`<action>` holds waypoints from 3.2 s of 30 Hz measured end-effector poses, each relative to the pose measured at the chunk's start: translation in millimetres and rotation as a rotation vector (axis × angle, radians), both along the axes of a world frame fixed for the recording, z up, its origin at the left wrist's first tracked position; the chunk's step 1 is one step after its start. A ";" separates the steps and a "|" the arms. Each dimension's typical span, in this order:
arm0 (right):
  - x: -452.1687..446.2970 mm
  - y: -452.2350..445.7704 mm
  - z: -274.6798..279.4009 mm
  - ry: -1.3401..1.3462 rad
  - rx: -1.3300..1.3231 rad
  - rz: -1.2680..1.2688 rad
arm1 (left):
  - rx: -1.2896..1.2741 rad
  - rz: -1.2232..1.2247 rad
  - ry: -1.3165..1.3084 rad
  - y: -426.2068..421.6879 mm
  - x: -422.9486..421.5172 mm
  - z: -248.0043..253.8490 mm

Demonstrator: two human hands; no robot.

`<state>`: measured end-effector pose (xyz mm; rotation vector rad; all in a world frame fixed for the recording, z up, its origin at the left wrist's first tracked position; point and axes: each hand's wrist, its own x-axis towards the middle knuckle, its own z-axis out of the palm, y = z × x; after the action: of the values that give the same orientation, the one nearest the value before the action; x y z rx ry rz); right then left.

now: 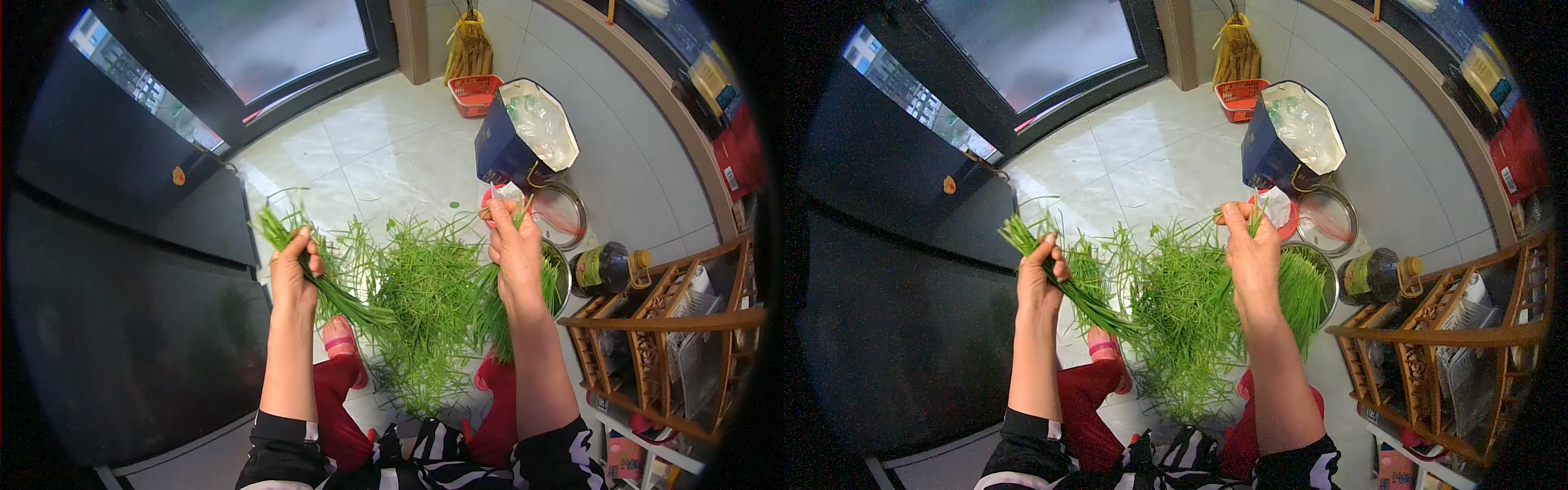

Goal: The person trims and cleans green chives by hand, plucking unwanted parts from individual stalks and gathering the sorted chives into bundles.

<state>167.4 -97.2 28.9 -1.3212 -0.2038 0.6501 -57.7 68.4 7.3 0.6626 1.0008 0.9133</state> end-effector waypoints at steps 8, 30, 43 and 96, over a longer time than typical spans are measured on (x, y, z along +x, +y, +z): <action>-1.3 -2.2 0.0 0.009 0.034 0.171 | 0.021 -0.174 0.013 -19.5 17.2 3.0; -30.8 12.3 -5.6 -0.169 -0.188 0.281 | 0.083 -0.619 0.060 -68.5 51.0 14.6; 8.1 0.3 -4.0 -0.091 -0.035 -0.042 | 0.015 -0.084 0.082 -1.0 -3.7 7.0; -22.3 4.2 -4.9 -0.134 -0.101 0.450 | -0.104 -0.695 -0.163 -71.1 55.6 8.6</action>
<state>145.0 -92.9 24.0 -1.4294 -0.5950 0.9600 -2.1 -2.7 15.9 0.7631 0.5967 0.2945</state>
